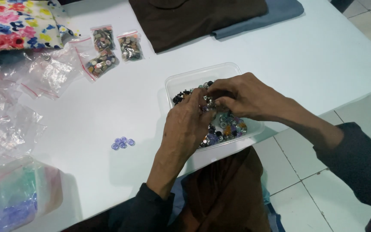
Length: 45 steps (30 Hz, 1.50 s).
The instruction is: Sorting small buttons from a plastic container onto a table surface
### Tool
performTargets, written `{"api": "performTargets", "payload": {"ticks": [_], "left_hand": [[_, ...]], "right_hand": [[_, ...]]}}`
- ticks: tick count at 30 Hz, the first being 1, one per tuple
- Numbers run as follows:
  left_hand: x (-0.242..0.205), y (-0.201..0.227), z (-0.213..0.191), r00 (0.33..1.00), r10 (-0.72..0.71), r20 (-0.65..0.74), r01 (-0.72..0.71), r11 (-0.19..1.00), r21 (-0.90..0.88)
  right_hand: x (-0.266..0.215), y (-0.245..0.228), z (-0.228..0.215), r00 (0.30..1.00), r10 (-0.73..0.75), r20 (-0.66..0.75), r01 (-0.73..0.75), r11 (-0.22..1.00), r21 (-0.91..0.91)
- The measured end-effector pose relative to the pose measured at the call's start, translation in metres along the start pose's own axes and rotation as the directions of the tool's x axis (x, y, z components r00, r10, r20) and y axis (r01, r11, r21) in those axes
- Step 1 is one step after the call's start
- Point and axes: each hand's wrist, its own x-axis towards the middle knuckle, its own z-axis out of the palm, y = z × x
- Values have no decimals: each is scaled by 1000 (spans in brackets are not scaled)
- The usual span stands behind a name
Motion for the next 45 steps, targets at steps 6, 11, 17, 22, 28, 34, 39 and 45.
{"api": "performTargets", "payload": {"ticks": [6, 11, 17, 22, 28, 34, 39, 45], "left_hand": [[-2, -8, 8, 997, 17, -81, -20, 999, -45], [4, -22, 23, 970, 3, -244, -26, 996, -90], [0, -18, 19, 930, 75, -361, -118, 988, -99], [-3, -17, 17, 911, 64, -408, -134, 980, -145], [-3, -24, 23, 896, 81, -438, -157, 977, -142], [-6, -14, 20, 910, 110, -399, -137, 990, -40], [-5, -18, 26, 845, 300, -443, -112, 909, 403], [-5, -30, 35, 839, 174, -516, 42, 924, 379]], "right_hand": [[-2, -6, 10, 991, 134, 15, -135, 984, 113], [-1, 0, 3, 997, 76, -10, -77, 994, -73], [-2, -6, 12, 980, 151, 130, -56, 836, -546], [3, 13, 27, 990, 29, 142, 67, 775, -628], [6, 21, 36, 989, -107, 104, 149, 772, -618], [15, 48, 42, 979, -205, 22, 171, 747, -642], [8, 41, 27, 989, -132, -58, 65, 766, -640], [3, 14, 30, 991, -136, 7, 111, 784, -611]]}}
